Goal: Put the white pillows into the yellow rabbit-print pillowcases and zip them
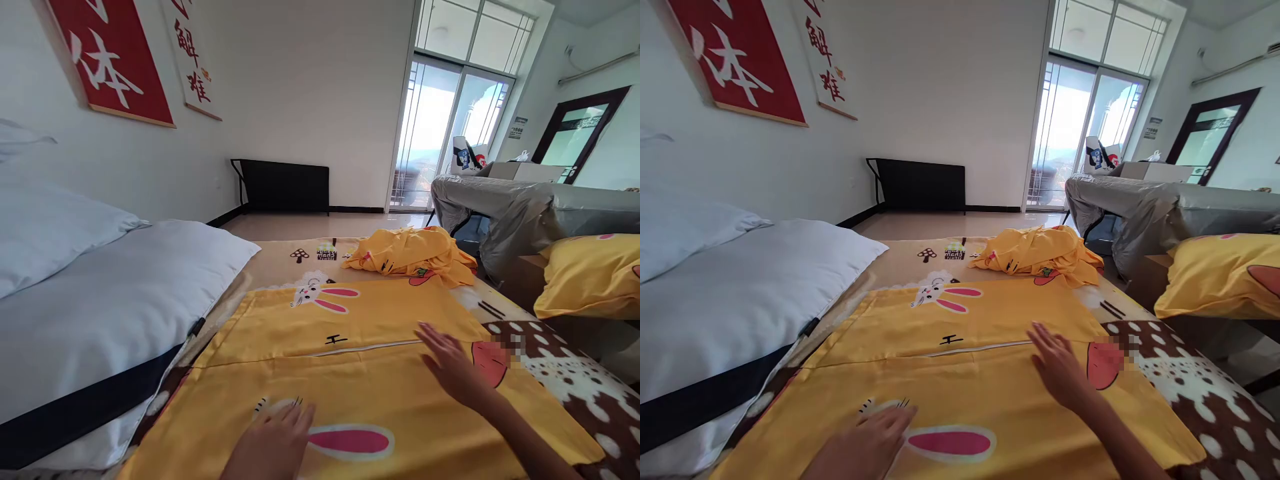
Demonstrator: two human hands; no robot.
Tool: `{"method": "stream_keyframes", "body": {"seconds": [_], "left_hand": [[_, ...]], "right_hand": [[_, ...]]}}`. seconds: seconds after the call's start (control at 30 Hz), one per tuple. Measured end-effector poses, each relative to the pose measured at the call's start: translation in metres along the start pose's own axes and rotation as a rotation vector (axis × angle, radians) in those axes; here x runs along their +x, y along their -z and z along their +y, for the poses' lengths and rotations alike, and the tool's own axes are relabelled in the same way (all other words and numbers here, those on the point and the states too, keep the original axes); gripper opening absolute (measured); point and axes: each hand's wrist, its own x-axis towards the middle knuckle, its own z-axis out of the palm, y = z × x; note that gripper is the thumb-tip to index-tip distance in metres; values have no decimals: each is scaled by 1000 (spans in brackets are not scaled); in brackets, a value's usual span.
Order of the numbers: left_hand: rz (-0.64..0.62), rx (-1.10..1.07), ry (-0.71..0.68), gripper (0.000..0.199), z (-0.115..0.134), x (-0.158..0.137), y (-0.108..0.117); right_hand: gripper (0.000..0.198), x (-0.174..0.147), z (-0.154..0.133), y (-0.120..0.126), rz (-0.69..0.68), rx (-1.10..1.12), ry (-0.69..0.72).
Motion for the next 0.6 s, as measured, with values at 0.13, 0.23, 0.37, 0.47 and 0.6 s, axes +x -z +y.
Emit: {"method": "stream_keyframes", "body": {"seconds": [0.13,0.23,0.37,0.47,0.6], "left_hand": [[-43,-30,3,48,25,99,26],[-34,-8,144,53,-24,134,33],[41,51,468,63,-125,115,36],[129,137,571,58,-162,95,38],[250,276,414,50,-127,112,42]], "right_hand": [[48,92,-96,-20,-220,242,157],[48,118,-98,-44,-286,235,84],[51,104,-13,-49,-250,140,-238],[52,82,60,-34,-218,76,-496],[49,84,75,-26,-178,38,-580]]}}
